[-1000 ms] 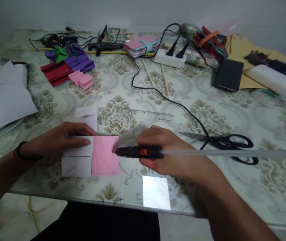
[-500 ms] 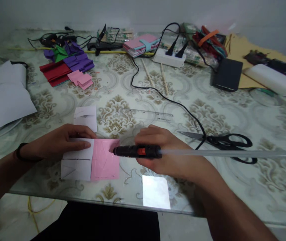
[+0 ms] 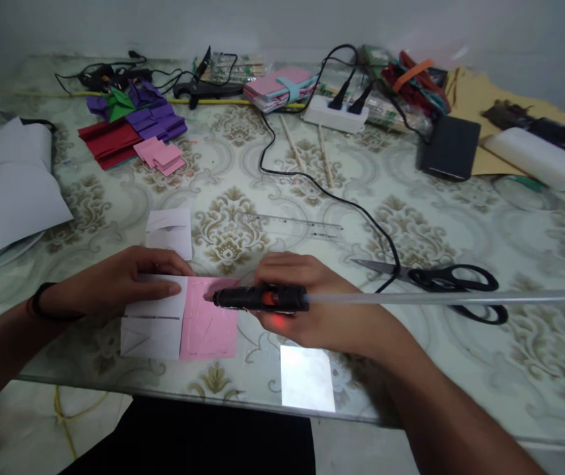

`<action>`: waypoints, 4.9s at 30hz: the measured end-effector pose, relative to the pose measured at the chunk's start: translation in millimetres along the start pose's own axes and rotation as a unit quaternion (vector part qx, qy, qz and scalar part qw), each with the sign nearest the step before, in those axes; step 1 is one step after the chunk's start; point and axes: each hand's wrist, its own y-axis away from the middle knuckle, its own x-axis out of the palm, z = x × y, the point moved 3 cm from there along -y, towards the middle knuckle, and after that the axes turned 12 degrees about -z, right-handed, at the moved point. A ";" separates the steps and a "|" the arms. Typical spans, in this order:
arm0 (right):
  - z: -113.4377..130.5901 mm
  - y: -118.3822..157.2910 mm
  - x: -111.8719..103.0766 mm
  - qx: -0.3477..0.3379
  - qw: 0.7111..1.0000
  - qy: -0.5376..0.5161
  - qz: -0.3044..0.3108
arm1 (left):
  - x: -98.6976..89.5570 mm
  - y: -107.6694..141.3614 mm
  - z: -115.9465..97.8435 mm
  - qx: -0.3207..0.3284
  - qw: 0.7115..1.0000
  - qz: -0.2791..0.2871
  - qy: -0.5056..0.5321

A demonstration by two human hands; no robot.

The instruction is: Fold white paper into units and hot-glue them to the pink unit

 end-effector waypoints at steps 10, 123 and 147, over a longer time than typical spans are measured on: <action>-2.5 -1.2 4.1 -0.014 1.000 0.001 -0.006 | 0.9 0.6 -1.3 0.003 1.000 0.004 -0.006; -7.1 0.6 -14.4 0.006 0.999 0.050 0.014 | -4.9 -1.1 3.5 0.019 1.000 -0.007 -0.017; -29.7 3.4 -60.9 0.126 0.948 0.288 -0.060 | -42.2 -1.5 -5.0 0.110 0.947 -0.211 -0.216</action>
